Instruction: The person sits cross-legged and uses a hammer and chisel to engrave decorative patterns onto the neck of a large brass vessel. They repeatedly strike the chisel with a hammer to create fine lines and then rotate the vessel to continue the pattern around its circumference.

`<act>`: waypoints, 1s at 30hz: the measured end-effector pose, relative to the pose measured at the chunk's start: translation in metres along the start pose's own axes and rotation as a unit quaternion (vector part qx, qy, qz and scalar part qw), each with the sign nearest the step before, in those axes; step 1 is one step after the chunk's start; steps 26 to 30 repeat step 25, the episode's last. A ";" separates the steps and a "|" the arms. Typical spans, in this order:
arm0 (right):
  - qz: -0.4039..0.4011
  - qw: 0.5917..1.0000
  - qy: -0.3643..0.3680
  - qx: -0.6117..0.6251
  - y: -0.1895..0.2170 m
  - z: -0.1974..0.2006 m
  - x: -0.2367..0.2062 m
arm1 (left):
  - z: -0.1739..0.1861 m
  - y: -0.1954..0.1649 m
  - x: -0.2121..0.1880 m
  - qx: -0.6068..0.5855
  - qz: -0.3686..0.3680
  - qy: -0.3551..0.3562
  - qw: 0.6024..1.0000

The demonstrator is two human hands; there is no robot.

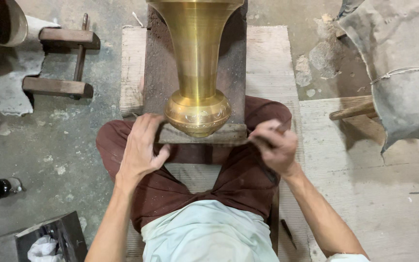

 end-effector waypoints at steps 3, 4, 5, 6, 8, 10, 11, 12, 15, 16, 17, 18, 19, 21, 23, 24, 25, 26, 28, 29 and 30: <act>-0.080 0.968 -0.134 0.198 -0.010 0.023 0.022 | 0.004 0.002 0.004 0.061 -0.036 0.009 0.997; -0.107 0.951 -0.160 0.242 -0.012 0.032 0.028 | 0.007 0.005 0.007 0.084 -0.039 0.005 0.996; -0.116 0.948 -0.158 0.249 -0.012 0.039 0.035 | 0.014 0.008 0.011 0.058 -0.035 -0.039 0.997; -0.125 0.945 -0.157 0.257 -0.013 0.047 0.042 | 0.022 0.011 0.013 0.032 -0.032 -0.082 0.996; -0.147 0.941 -0.136 0.273 -0.018 0.058 0.053 | 0.038 0.016 0.013 -0.015 -0.022 -0.153 0.988; -0.165 0.939 -0.100 0.286 -0.031 0.065 0.062 | 0.049 0.023 0.013 -0.061 -0.020 -0.212 0.975; -0.124 0.966 -0.030 0.226 -0.040 0.065 0.067 | 0.049 0.028 0.017 -0.006 -0.013 -0.181 0.983; -0.085 0.982 0.043 0.165 -0.052 0.062 0.070 | 0.048 0.034 0.020 0.048 0.000 -0.147 0.988; -0.081 0.965 0.251 0.003 -0.092 0.042 0.067 | 0.038 0.056 0.030 0.160 0.047 -0.055 0.985; -0.094 0.944 0.312 -0.052 -0.107 0.037 0.067 | 0.034 0.065 0.034 0.189 0.059 -0.029 0.980; -0.073 0.913 0.378 -0.135 -0.120 0.032 0.070 | 0.033 0.073 0.037 0.200 0.072 -0.028 0.977; -0.055 0.869 0.440 -0.218 -0.132 0.028 0.074 | 0.031 0.079 0.037 0.208 0.087 -0.025 0.974; -0.038 0.812 0.502 -0.294 -0.141 0.025 0.079 | 0.029 0.083 0.036 0.214 0.106 -0.021 0.971; -0.018 0.819 0.472 -0.325 -0.152 0.023 0.099 | 0.023 0.089 0.032 0.214 0.154 -0.017 0.964; -0.004 0.858 0.404 -0.319 -0.158 0.015 0.127 | 0.015 0.095 0.040 0.204 0.170 -0.019 0.964; -0.005 0.888 0.356 -0.292 -0.159 0.007 0.137 | 0.008 0.096 0.044 0.191 0.168 -0.016 0.967; -0.010 0.914 0.308 -0.264 -0.160 -0.003 0.145 | 0.002 0.097 0.050 0.176 0.166 -0.008 0.970; -0.010 0.914 0.308 -0.264 -0.160 -0.003 0.145 | 0.002 0.097 0.050 0.176 0.166 -0.008 0.970; -0.010 0.914 0.308 -0.264 -0.160 -0.003 0.145 | 0.002 0.097 0.050 0.176 0.166 -0.008 0.970; -0.010 0.914 0.308 -0.264 -0.160 -0.003 0.145 | 0.002 0.097 0.050 0.176 0.166 -0.008 0.970; -0.010 0.914 0.308 -0.264 -0.160 -0.003 0.145 | 0.002 0.097 0.050 0.176 0.166 -0.008 0.970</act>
Point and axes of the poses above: each hand's wrist, its own x-axis towards the middle knuckle, its own z-axis out of the back of the hand, y = z × x, the point moved 2 cm from there along x, towards the middle knuckle, and after that the axes turned 1 degree about -y, right-handed, at the moved point
